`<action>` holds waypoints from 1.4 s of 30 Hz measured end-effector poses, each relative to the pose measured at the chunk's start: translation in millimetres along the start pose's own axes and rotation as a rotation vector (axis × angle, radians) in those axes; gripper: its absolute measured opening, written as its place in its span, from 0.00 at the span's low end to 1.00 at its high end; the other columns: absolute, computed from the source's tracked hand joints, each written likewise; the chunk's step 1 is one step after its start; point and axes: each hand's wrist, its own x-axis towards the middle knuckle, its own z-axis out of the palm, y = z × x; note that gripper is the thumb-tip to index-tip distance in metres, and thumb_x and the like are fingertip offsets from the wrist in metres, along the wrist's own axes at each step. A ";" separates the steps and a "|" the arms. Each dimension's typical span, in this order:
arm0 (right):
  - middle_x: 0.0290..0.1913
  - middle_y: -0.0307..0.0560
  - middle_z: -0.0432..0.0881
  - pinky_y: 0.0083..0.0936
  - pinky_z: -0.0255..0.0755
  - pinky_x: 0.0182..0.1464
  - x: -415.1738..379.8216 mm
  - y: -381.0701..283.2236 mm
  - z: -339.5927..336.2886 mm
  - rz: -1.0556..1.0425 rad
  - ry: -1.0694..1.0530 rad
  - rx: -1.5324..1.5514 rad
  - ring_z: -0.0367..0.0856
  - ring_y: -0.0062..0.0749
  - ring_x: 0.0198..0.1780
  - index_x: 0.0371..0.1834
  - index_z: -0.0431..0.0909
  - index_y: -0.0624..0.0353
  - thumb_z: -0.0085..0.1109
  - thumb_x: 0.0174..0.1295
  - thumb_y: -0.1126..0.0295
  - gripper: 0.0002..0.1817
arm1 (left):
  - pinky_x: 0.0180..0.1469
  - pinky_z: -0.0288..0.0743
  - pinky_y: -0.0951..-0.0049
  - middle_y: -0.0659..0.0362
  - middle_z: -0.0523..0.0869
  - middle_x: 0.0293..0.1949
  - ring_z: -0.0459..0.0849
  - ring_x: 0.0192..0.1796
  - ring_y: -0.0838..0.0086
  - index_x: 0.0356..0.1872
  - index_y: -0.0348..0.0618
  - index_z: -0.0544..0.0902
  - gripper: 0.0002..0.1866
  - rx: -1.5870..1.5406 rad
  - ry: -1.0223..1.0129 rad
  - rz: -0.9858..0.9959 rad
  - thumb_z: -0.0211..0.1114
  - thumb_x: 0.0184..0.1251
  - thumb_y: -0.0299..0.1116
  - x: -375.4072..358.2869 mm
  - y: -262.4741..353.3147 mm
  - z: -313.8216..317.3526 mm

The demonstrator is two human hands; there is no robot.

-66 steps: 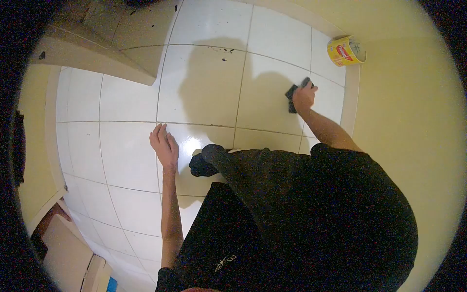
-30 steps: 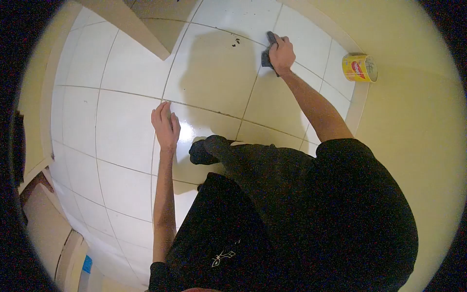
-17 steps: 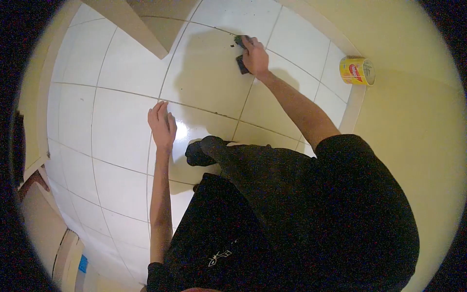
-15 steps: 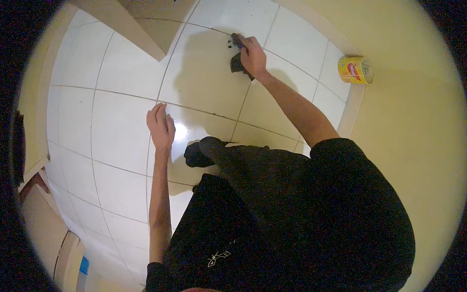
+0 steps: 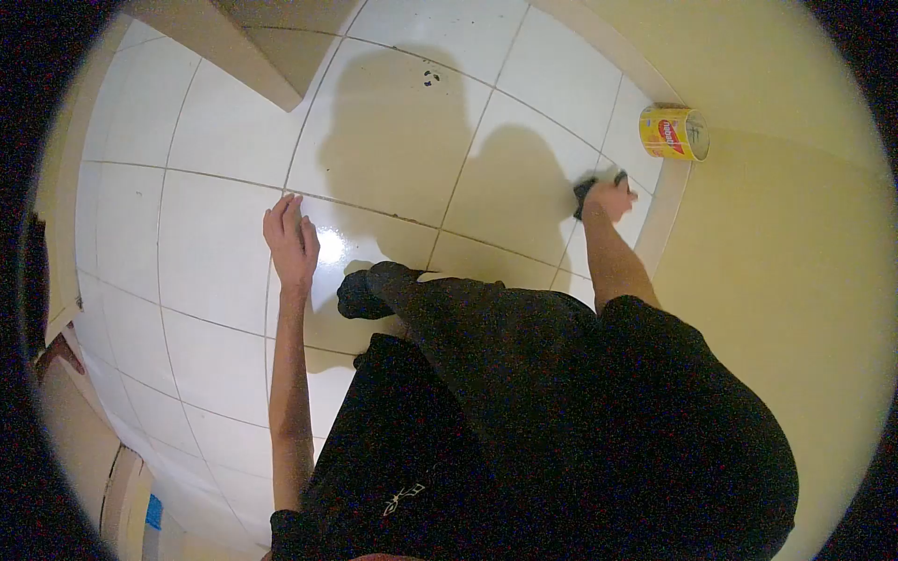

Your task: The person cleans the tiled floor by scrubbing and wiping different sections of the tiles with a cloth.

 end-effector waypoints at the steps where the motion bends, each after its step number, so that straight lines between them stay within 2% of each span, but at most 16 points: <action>1: 0.64 0.53 0.73 0.57 0.80 0.58 -4.7 17.3 5.9 0.064 0.000 -0.121 0.79 0.57 0.60 0.67 0.82 0.38 0.56 0.70 0.57 0.22 | 0.80 0.55 0.44 0.49 0.77 0.67 0.72 0.71 0.53 0.67 0.41 0.78 0.22 -0.009 0.000 0.004 0.60 0.73 0.26 -0.4 -1.0 0.3; 4: 0.65 0.59 0.68 0.57 0.80 0.59 -23.1 40.8 35.3 0.260 -0.211 -0.198 0.74 0.62 0.64 0.66 0.80 0.49 0.59 0.69 0.58 0.23 | 0.80 0.56 0.44 0.49 0.77 0.68 0.72 0.71 0.51 0.67 0.41 0.78 0.22 -0.014 0.007 0.016 0.60 0.72 0.26 -1.3 -2.0 0.4; 6: 0.65 0.62 0.67 0.58 0.79 0.59 -46.0 34.0 32.1 -0.063 -0.180 -0.319 0.74 0.65 0.64 0.68 0.77 0.54 0.59 0.68 0.60 0.25 | 0.79 0.56 0.44 0.48 0.77 0.68 0.72 0.71 0.51 0.67 0.41 0.78 0.22 -0.011 0.011 0.017 0.60 0.72 0.26 -0.8 -1.3 0.4; 8: 0.66 0.69 0.65 0.59 0.77 0.62 -83.0 1.3 2.6 -0.068 -0.185 -0.041 0.73 0.72 0.64 0.73 0.69 0.62 0.58 0.68 0.65 0.30 | 0.80 0.56 0.44 0.48 0.77 0.68 0.72 0.71 0.51 0.67 0.41 0.78 0.22 -0.008 0.011 0.014 0.60 0.72 0.26 -0.8 -0.4 0.4; 11: 0.71 0.75 0.63 0.56 0.71 0.70 -99.1 -24.3 7.9 -0.344 -0.241 0.097 0.71 0.73 0.67 0.79 0.63 0.60 0.57 0.67 0.67 0.35 | 0.79 0.56 0.44 0.48 0.78 0.68 0.73 0.71 0.50 0.67 0.40 0.78 0.22 -0.007 0.014 0.027 0.60 0.72 0.26 -0.8 -2.0 1.1; 16: 0.68 0.69 0.68 0.51 0.68 0.73 -189.5 -116.4 13.5 -0.832 -0.367 0.459 0.70 0.66 0.69 0.79 0.67 0.56 0.62 0.59 0.72 0.40 | 0.80 0.56 0.44 0.50 0.77 0.68 0.73 0.71 0.55 0.67 0.42 0.78 0.21 0.007 0.003 0.007 0.59 0.74 0.27 -1.0 -1.2 0.4; 18: 0.55 0.63 0.69 0.49 0.73 0.66 -220.2 -152.5 4.5 -0.798 -0.477 0.569 0.73 0.61 0.61 0.77 0.69 0.62 0.60 0.58 0.75 0.37 | 0.81 0.55 0.44 0.52 0.77 0.67 0.73 0.71 0.57 0.66 0.43 0.78 0.20 0.008 0.004 0.012 0.59 0.75 0.28 -1.7 -1.0 0.4; 22: 0.56 0.61 0.72 0.46 0.75 0.62 -230.0 -185.3 -2.3 -0.837 -0.451 0.799 0.76 0.57 0.60 0.71 0.75 0.60 0.57 0.61 0.77 0.30 | 0.81 0.56 0.44 0.52 0.77 0.67 0.73 0.71 0.57 0.66 0.43 0.78 0.20 0.005 0.010 0.027 0.59 0.76 0.28 -0.2 -1.0 -1.0; 26: 0.52 0.56 0.78 0.43 0.78 0.59 -174.2 -163.7 -20.0 -0.897 -0.223 0.780 0.81 0.53 0.55 0.63 0.82 0.56 0.54 0.58 0.77 0.27 | 0.81 0.56 0.44 0.52 0.77 0.67 0.73 0.71 0.57 0.66 0.42 0.78 0.20 -0.003 0.014 0.032 0.59 0.76 0.28 -0.6 -2.1 0.2; 29: 0.56 0.54 0.80 0.45 0.78 0.61 -95.6 -113.0 -29.2 -0.978 -0.137 0.565 0.81 0.51 0.59 0.67 0.82 0.48 0.54 0.56 0.77 0.32 | 0.81 0.56 0.45 0.52 0.78 0.67 0.73 0.71 0.57 0.67 0.43 0.78 0.20 0.009 0.012 0.015 0.60 0.75 0.28 -1.6 -3.6 0.6; 30: 0.62 0.55 0.77 0.45 0.77 0.64 -81.9 -96.1 -41.6 -0.731 -0.257 0.406 0.79 0.52 0.62 0.70 0.80 0.48 0.55 0.57 0.75 0.33 | 0.81 0.57 0.45 0.52 0.78 0.67 0.73 0.71 0.57 0.67 0.43 0.78 0.21 0.009 0.015 0.015 0.60 0.75 0.28 -2.3 -4.7 0.3; 31: 0.66 0.58 0.73 0.46 0.75 0.66 -47.5 -58.8 -22.4 -0.867 -0.110 0.299 0.78 0.55 0.63 0.73 0.77 0.46 0.58 0.57 0.72 0.35 | 0.81 0.57 0.45 0.52 0.77 0.67 0.73 0.71 0.57 0.67 0.43 0.77 0.21 0.008 0.019 0.014 0.60 0.75 0.28 -2.4 -5.4 0.8; 34: 0.69 0.63 0.68 0.54 0.74 0.66 -8.9 28.9 -25.1 -0.758 -0.090 -0.257 0.72 0.63 0.68 0.81 0.65 0.48 0.72 0.56 0.67 0.46 | 0.81 0.57 0.45 0.52 0.77 0.67 0.73 0.72 0.57 0.67 0.43 0.77 0.21 0.012 0.015 0.013 0.60 0.75 0.28 -3.8 -8.7 4.6; 36: 0.73 0.68 0.61 0.61 0.74 0.65 -18.7 73.4 -31.8 -0.584 -0.276 -0.442 0.71 0.66 0.69 0.84 0.54 0.51 0.71 0.58 0.67 0.50 | 0.81 0.57 0.46 0.53 0.77 0.68 0.73 0.72 0.58 0.68 0.43 0.77 0.22 0.013 0.013 0.017 0.60 0.74 0.28 -4.4 -10.2 4.7; 40: 0.69 0.72 0.62 0.55 0.76 0.67 -66.9 134.1 24.5 -0.277 -0.420 -0.463 0.74 0.68 0.67 0.75 0.54 0.79 0.69 0.60 0.62 0.47 | 0.81 0.57 0.46 0.53 0.77 0.68 0.73 0.72 0.58 0.68 0.44 0.76 0.22 0.015 0.016 0.014 0.60 0.74 0.28 -4.9 -9.2 4.6; 42: 0.68 0.73 0.62 0.55 0.72 0.70 -105.0 104.3 15.6 -0.080 -0.468 -0.293 0.72 0.69 0.68 0.75 0.55 0.78 0.64 0.62 0.64 0.44 | 0.81 0.57 0.46 0.53 0.77 0.68 0.73 0.72 0.58 0.68 0.44 0.76 0.22 0.016 0.012 0.013 0.60 0.75 0.28 -3.9 -8.9 4.1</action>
